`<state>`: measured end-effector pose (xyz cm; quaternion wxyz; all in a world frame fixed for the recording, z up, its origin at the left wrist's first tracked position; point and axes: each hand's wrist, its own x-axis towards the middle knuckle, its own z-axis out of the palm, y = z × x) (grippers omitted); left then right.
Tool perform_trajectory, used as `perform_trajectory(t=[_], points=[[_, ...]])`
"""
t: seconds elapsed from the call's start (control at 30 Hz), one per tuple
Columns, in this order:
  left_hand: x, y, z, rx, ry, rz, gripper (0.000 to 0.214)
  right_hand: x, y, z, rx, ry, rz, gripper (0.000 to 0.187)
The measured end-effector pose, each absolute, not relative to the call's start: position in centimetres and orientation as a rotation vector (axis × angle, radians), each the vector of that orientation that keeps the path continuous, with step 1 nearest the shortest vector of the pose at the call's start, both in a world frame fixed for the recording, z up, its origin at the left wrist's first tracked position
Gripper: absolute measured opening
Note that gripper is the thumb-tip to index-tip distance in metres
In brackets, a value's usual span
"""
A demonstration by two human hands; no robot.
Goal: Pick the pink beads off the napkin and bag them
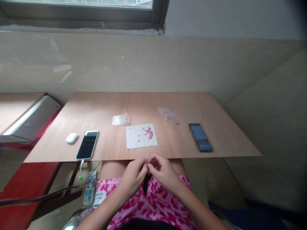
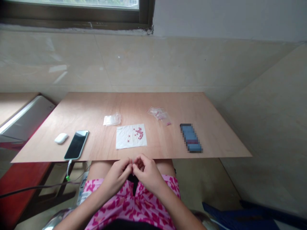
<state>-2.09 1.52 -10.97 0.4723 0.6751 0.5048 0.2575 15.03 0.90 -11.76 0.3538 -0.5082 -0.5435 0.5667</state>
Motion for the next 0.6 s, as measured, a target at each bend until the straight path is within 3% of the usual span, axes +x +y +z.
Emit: perform_trajectory(t=[0.3, 0.6], points=[[-2.4, 1.3, -12.2, 1.921, 1.319, 0.535, 0.023, 15.9, 0.7, -10.9, -1.425, -1.925, 1.046, 0.016], [-2.5, 1.4, -12.5, 2.031, 1.359, 0.516, 0.022, 16.0, 0.9, -11.1, -1.479, -1.969, 0.981, 0.014]])
